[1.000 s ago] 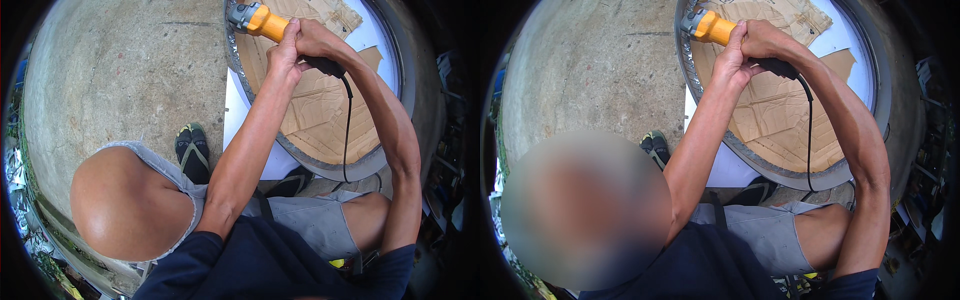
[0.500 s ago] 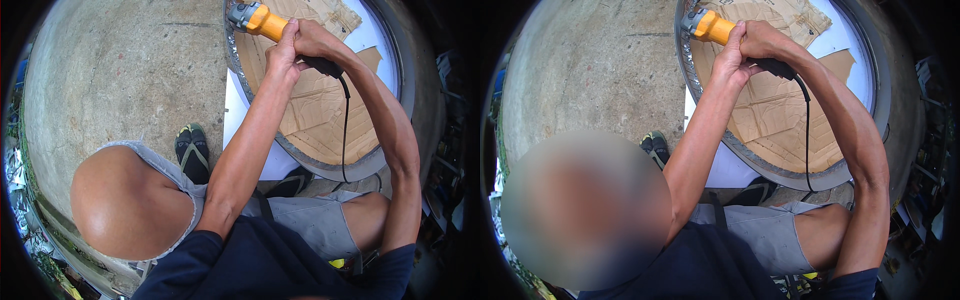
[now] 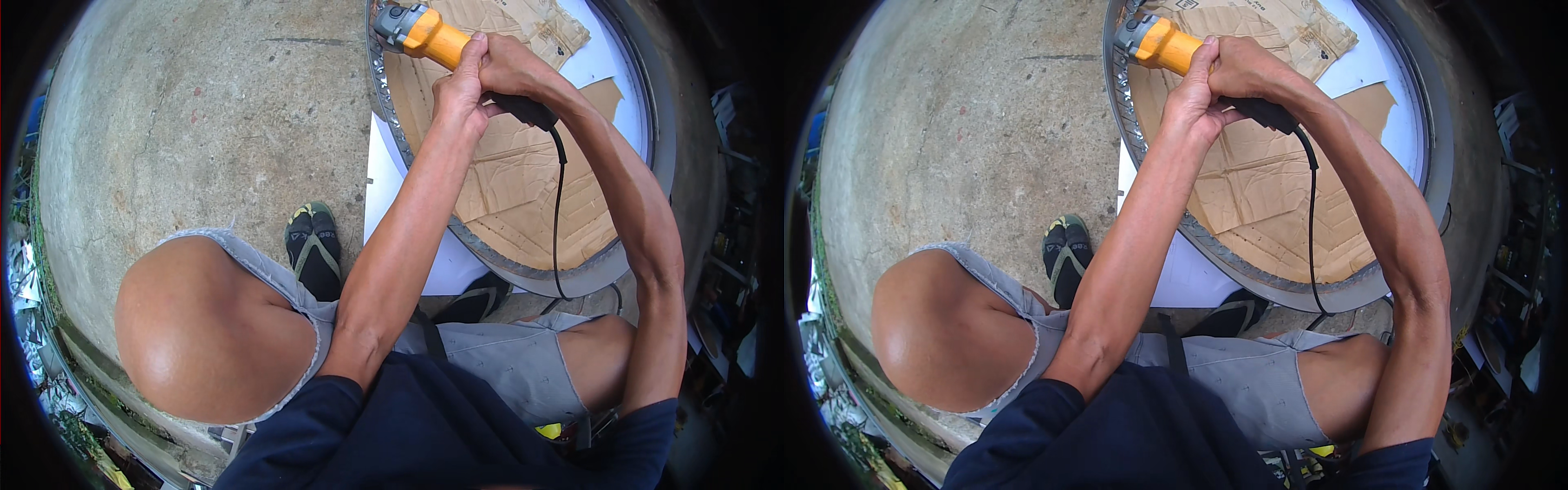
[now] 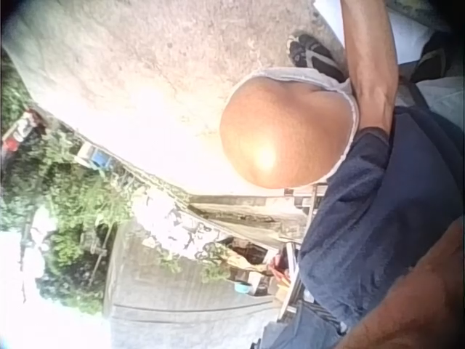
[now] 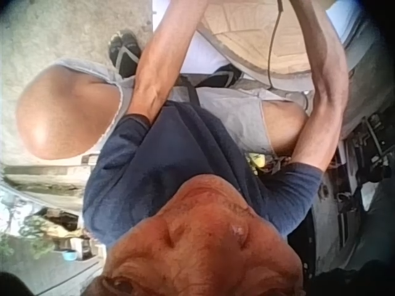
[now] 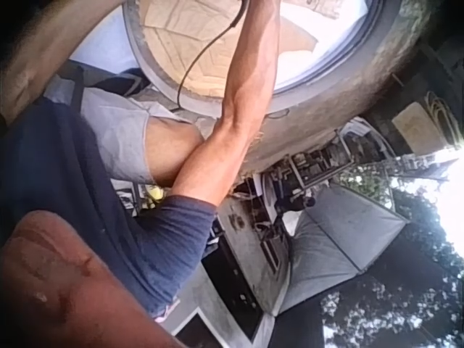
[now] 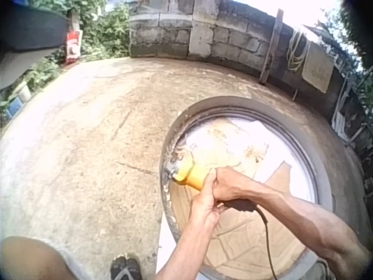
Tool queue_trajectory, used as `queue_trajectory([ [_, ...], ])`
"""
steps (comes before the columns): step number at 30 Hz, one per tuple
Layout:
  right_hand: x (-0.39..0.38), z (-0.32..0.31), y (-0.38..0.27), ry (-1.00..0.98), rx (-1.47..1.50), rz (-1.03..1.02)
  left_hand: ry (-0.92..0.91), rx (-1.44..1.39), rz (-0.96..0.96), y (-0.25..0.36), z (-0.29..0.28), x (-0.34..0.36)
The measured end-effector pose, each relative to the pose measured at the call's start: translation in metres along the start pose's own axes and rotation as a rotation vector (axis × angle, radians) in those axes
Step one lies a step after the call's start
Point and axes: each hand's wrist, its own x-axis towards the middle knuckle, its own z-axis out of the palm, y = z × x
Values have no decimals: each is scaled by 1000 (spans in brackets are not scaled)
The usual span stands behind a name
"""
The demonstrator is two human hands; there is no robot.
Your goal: Grinding the edge of a large circular metal rim using an angle grinder.
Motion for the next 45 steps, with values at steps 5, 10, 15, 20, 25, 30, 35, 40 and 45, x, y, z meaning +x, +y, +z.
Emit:
queue_trajectory([
  [5, -3, -3, -1, -30, 1, -11, -26, -29, -6, -1, 0, 1],
  [10, -3, -7, -1, 56, -60, 26, -69, 13, -4, 5, 6, 2],
  [15, -10, -13, 5, 91, -50, 38, -101, 53, 11, 1, 16, -3],
  [20, -11, -16, 0, 43, -39, 59, -75, 59, 4, 1, 15, -4],
  [25, 1, -12, -8, 6, -36, 21, -61, 35, 5, 12, 8, 0],
  [30, 8, -6, -15, -20, -35, 23, -27, -1, -12, 17, 1, 5],
  [35, 12, -6, -9, -14, -11, 36, -40, 33, 11, 16, 2, 5],
  [40, 14, -3, -8, -4, 14, 70, -41, 29, 11, 17, 2, 8],
  [45, 11, -8, -9, -34, -34, 10, -30, 17, 10, 14, 3, 9],
])
